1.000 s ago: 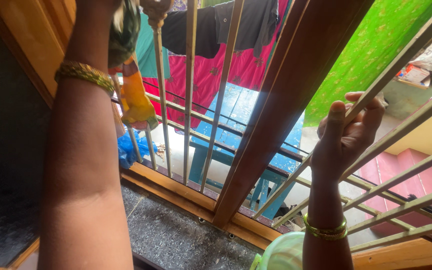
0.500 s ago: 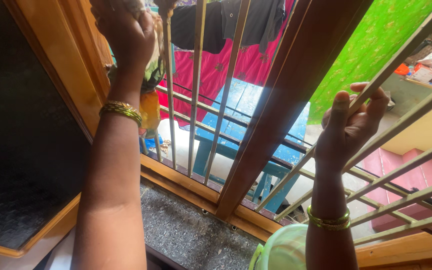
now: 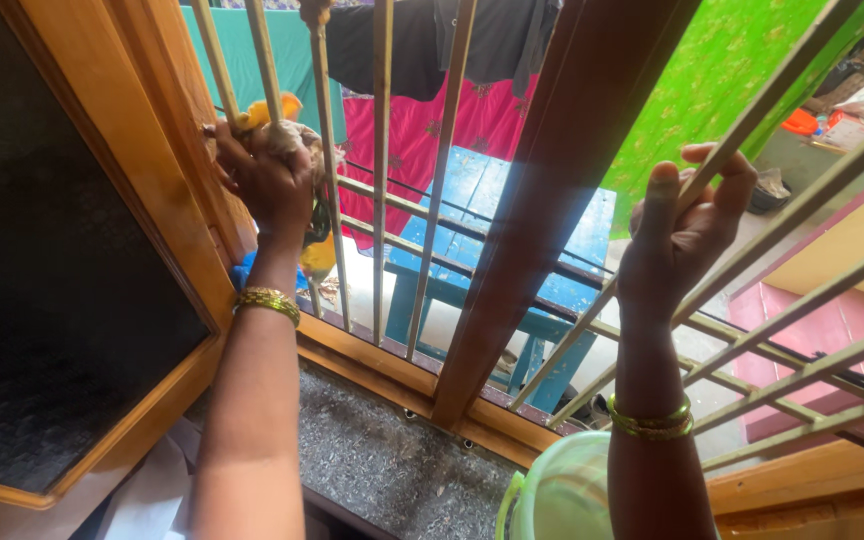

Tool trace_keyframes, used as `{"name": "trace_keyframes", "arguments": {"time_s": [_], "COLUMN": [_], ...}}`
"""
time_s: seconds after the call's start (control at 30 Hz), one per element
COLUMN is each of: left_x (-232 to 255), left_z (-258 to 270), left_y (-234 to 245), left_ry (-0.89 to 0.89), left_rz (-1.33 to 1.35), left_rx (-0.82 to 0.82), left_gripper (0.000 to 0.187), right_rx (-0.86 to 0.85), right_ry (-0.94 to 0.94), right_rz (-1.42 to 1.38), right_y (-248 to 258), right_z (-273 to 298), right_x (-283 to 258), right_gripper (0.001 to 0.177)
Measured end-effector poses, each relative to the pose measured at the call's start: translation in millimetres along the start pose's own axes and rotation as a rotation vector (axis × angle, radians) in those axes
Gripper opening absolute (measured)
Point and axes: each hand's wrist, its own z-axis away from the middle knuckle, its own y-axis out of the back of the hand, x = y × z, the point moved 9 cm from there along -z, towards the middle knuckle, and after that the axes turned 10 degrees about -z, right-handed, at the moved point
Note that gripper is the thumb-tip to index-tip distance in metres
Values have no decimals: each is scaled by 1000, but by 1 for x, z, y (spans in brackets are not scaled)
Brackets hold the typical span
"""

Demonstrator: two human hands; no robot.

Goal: The person wipes the metal bars of a window grille with a cloth, moving systematically across the bars. The person occasionally dips the cloth into a nearby bucket of water to re-wet it before continuing to wipe the grille.

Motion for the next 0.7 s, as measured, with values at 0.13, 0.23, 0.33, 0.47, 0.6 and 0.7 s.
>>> {"name": "trace_keyframes", "arguments": {"time_s": [0.13, 0.23, 0.33, 0.47, 0.6, 0.7], "left_x": [7, 13, 19, 33, 37, 42], "left_z": [5, 0, 1, 7, 6, 6], "left_y": [3, 18, 32, 50, 46, 47], "left_ry": [-37, -67, -94, -158, -106, -118], "left_rz": [-193, -190, -199, -236, -271, -343], "left_rx": [-85, -70, -47, 104, 78, 93], "left_gripper": [61, 51, 46, 44, 44, 47], "right_rx": [-26, -22, -9, 0, 17, 16], "right_ry": [13, 13, 19, 91, 119, 130], "right_rz": [49, 61, 64, 167, 178, 202], "right_y": [-1, -3, -3, -3, -1, -1], "right_z": [-1, -1, -2, -3, -3, -3], "right_x": [-2, -2, -1, -5, -4, -4], "right_gripper": [22, 21, 20, 21, 19, 20]}}
